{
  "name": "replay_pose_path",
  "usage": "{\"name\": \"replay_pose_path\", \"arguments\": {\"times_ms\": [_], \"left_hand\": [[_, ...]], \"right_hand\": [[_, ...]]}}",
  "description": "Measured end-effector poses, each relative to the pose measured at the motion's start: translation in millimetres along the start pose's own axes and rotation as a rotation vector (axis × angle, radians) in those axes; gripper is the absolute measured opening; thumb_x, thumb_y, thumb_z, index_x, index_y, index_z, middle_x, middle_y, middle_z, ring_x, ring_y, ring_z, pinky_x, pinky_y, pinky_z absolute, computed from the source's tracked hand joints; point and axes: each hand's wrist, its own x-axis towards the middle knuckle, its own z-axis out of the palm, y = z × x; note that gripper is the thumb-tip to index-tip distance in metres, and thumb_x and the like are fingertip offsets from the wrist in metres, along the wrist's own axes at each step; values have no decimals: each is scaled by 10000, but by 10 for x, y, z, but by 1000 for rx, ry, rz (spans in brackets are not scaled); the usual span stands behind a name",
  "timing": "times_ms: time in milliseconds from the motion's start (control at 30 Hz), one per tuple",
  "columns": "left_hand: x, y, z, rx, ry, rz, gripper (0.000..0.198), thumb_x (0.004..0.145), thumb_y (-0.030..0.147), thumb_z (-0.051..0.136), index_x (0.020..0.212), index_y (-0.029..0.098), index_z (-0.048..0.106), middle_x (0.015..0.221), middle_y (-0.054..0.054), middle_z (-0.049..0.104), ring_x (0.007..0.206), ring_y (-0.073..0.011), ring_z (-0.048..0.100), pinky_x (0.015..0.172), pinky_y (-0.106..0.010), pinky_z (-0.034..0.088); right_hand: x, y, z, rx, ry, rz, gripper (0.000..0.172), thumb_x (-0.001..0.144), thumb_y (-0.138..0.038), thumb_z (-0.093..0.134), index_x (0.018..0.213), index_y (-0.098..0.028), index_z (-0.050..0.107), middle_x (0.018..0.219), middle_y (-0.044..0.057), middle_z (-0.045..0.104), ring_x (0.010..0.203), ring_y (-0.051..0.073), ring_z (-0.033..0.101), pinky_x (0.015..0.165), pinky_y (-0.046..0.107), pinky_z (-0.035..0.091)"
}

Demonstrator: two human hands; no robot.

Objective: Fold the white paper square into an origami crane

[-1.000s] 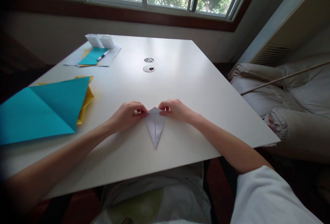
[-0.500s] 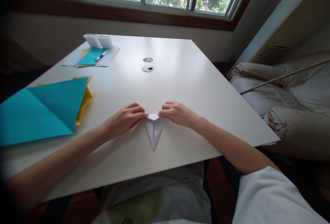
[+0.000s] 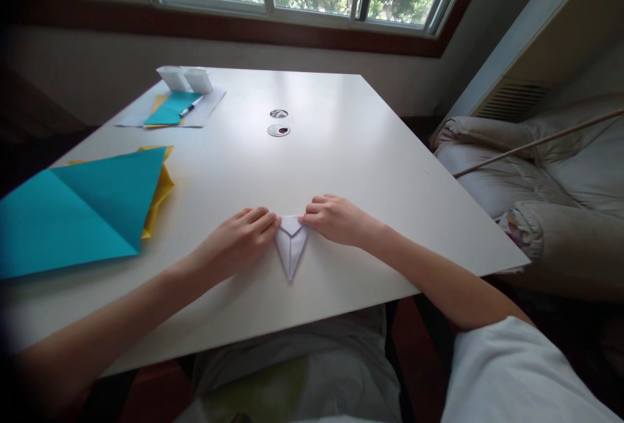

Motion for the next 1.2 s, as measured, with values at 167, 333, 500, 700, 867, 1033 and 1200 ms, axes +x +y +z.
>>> {"name": "replay_pose_path", "arguments": {"times_ms": [167, 333, 500, 700, 867, 1033, 1200], "left_hand": [[40, 70, 25, -149, 73, 85, 291, 864, 70, 394, 1115, 80, 542, 1095, -122, 601, 1003, -206, 542, 851, -327, 472], [29, 86, -2, -249, 38, 19, 284, 857, 84, 418, 1104, 90, 557, 1146, -133, 584, 1051, -229, 524, 864, -360, 492], [-30, 48, 23, -374, 35, -33, 362, 848, 60, 386, 1162, 177, 524, 1198, -95, 563, 1078, -200, 522, 875, -360, 490], [-127, 41, 65, -374, -40, -65, 470, 834, 52, 367, 1267, 220, 434, 1320, -92, 470, 1184, -210, 463, 942, -379, 427], [-150, 76, 53, -300, -99, -77, 479, 842, 65, 348, 1288, 223, 419, 1347, -121, 437, 1210, -221, 444, 962, -404, 396], [-174, 91, 49, -233, -123, -109, 525, 837, 56, 355, 1325, 245, 384, 1350, -154, 424, 1213, -242, 443, 954, -401, 405], [-202, 95, 71, -233, -131, -118, 545, 832, 62, 372, 1340, 258, 365, 1357, -159, 415, 1221, -246, 434, 964, -393, 399]], "right_hand": [[4, -12, -6, 25, 5, 23, 236, 896, -171, 404, 986, -162, 622, 832, 79, 624, 817, 176, 528, 753, 306, 405], [7, -34, 0, -3, -14, 50, 290, 887, -150, 397, 1122, -155, 567, 872, 86, 601, 796, 178, 528, 753, 311, 409], [-1, -39, 16, -12, -30, 72, 304, 885, -159, 401, 1139, -189, 566, 898, 87, 576, 789, 173, 521, 740, 311, 399], [-59, 50, -29, 96, -31, 152, 300, 873, -187, 442, 1103, -283, 608, 1040, 68, 553, 824, 148, 551, 761, 303, 388], [-90, 91, -111, 148, -85, 202, 322, 869, -188, 455, 1126, -311, 606, 968, 55, 580, 812, 142, 559, 754, 284, 390], [-116, 99, -174, 216, -164, 244, 372, 846, -163, 464, 1158, -327, 585, 1001, 51, 566, 742, 118, 554, 732, 261, 400], [-188, 142, -226, 309, -231, 303, 362, 859, -200, 448, 1163, -349, 576, 1027, 39, 543, 627, 74, 528, 675, 230, 403]]}}
